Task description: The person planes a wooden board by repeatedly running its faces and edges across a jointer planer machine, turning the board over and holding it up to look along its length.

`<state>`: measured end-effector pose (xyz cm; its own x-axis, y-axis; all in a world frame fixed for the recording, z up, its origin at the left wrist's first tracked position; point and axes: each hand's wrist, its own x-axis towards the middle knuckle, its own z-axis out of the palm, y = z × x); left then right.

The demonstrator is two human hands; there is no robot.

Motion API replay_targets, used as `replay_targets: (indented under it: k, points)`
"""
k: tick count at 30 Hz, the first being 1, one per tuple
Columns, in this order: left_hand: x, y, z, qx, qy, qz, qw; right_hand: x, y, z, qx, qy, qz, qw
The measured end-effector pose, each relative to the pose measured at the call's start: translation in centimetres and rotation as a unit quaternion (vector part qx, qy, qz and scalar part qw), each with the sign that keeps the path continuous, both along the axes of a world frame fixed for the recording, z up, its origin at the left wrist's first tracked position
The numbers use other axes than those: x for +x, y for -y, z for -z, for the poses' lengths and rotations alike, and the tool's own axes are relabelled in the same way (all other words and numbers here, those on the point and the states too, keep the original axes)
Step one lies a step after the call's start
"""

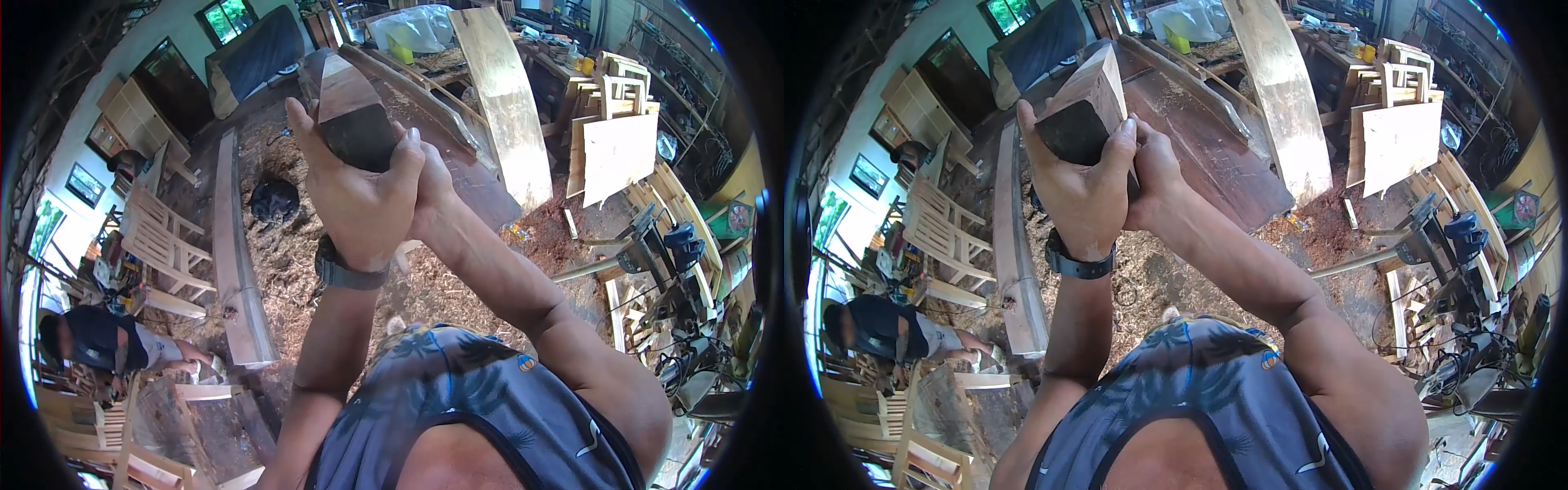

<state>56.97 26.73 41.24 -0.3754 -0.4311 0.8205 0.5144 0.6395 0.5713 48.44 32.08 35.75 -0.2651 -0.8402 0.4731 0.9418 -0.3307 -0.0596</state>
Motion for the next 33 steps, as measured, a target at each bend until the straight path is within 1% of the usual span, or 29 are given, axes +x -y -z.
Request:
replay_targets:
  k: [3, 6, 12, 15, 18, 21, 24, 27, 28, 29, 30, 31, 33]
  points:
    - [0.3, -0.1, 0.0, 0.008, 0.011, 0.009, 1.000, 0.4, -0.1, -0.2, -0.023, 0.015, 0.003, 1.000]
    - [0.1, 0.0, 0.1, 0.020, -0.001, 0.029, 0.999, 0.4, -0.2, -0.2, 0.000, -0.005, -0.003, 1.000]
    - [0.0, 0.0, 0.1, -0.006, 0.005, -0.001, 1.000, 0.8, -0.4, -1.3, 0.119, 0.031, 0.042, 0.992]
    - [-0.5, 0.3, 0.6, -0.018, -0.008, -0.010, 1.000, 0.4, -0.6, -0.7, 0.061, -0.002, 0.023, 0.998]
    - [-0.2, -0.2, 0.2, -0.022, 0.011, -0.036, 0.999, 0.3, -0.7, -0.6, 0.011, -0.010, 0.013, 1.000]
    - [-0.4, -0.4, 0.3, -0.018, -0.004, -0.029, 0.999, 0.1, -1.0, -0.5, 0.022, -0.027, 0.012, 0.999]
    - [0.0, -0.6, 0.1, -0.008, 0.017, 0.005, 1.000, -0.1, -1.0, -0.4, 0.051, -0.015, 0.023, 0.998]
    - [0.6, -0.7, 0.0, 0.017, 0.067, 0.076, 0.995, 0.2, -1.6, -0.6, 0.058, -0.011, 0.003, 0.998]
    - [0.8, -0.4, 0.1, 0.102, 0.067, 0.161, 0.979, 0.2, -1.8, -0.4, 0.088, -0.004, 0.000, 0.996]
    - [0.9, 0.4, 0.2, 0.186, 0.065, 0.243, 0.950, 0.0, -2.2, 0.2, 0.120, 0.002, -0.004, 0.993]
    - [1.1, 1.2, 0.4, 0.266, 0.061, 0.322, 0.906, -0.3, -2.5, 0.7, 0.151, 0.008, -0.008, 0.988]
    - [1.4, 2.0, 1.3, 0.337, 0.062, 0.356, 0.869, -0.5, -2.8, 1.0, 0.167, -0.008, -0.006, 0.986]
    - [1.7, 2.8, 1.3, 0.403, 0.064, 0.423, 0.809, 0.3, -3.4, 0.1, 0.294, -0.010, 0.048, 0.955]
